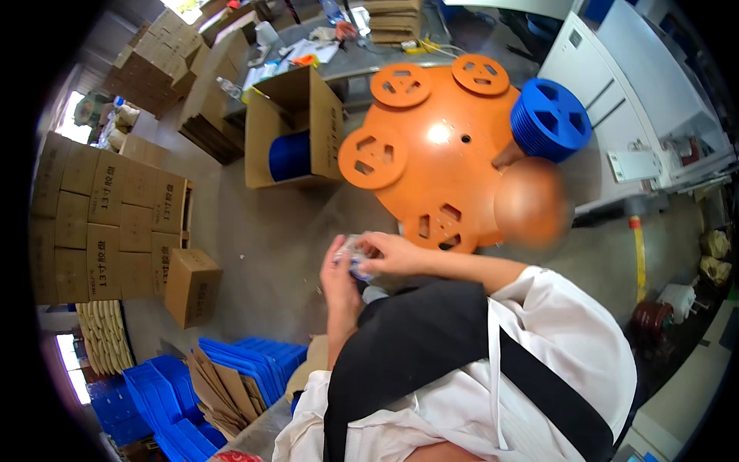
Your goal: The person operates a machine to wrap a plastic spool in film, then moves to a table to weigh the spool and record the weight on a log sheet. The person then places the spool into a cardboard box.
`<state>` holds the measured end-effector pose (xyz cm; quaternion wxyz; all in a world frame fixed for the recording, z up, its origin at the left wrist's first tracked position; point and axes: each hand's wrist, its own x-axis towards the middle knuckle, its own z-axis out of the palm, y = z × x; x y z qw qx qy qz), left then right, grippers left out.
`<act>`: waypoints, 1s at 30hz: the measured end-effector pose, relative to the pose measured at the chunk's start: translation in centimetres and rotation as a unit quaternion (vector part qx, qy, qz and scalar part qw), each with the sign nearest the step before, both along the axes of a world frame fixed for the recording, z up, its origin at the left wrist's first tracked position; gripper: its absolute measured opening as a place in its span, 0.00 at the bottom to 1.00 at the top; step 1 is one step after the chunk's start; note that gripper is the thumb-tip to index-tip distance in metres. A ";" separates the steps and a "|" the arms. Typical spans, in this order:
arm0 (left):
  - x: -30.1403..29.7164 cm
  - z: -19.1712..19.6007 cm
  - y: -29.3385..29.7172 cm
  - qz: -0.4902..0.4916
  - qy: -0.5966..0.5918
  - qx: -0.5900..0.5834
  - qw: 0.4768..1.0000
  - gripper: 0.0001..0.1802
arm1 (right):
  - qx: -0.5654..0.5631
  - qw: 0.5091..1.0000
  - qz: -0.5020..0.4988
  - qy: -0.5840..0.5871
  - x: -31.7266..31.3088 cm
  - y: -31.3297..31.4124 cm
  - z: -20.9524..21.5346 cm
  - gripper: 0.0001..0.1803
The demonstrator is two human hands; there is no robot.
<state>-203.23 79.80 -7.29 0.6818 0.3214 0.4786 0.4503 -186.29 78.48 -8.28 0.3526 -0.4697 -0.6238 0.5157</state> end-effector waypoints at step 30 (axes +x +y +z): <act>-29.8 -2.7 21.3 -0.034 0.505 0.198 0.840 0.15 | 0.012 0.998 0.011 -0.064 -34.2 26.4 3.4 0.07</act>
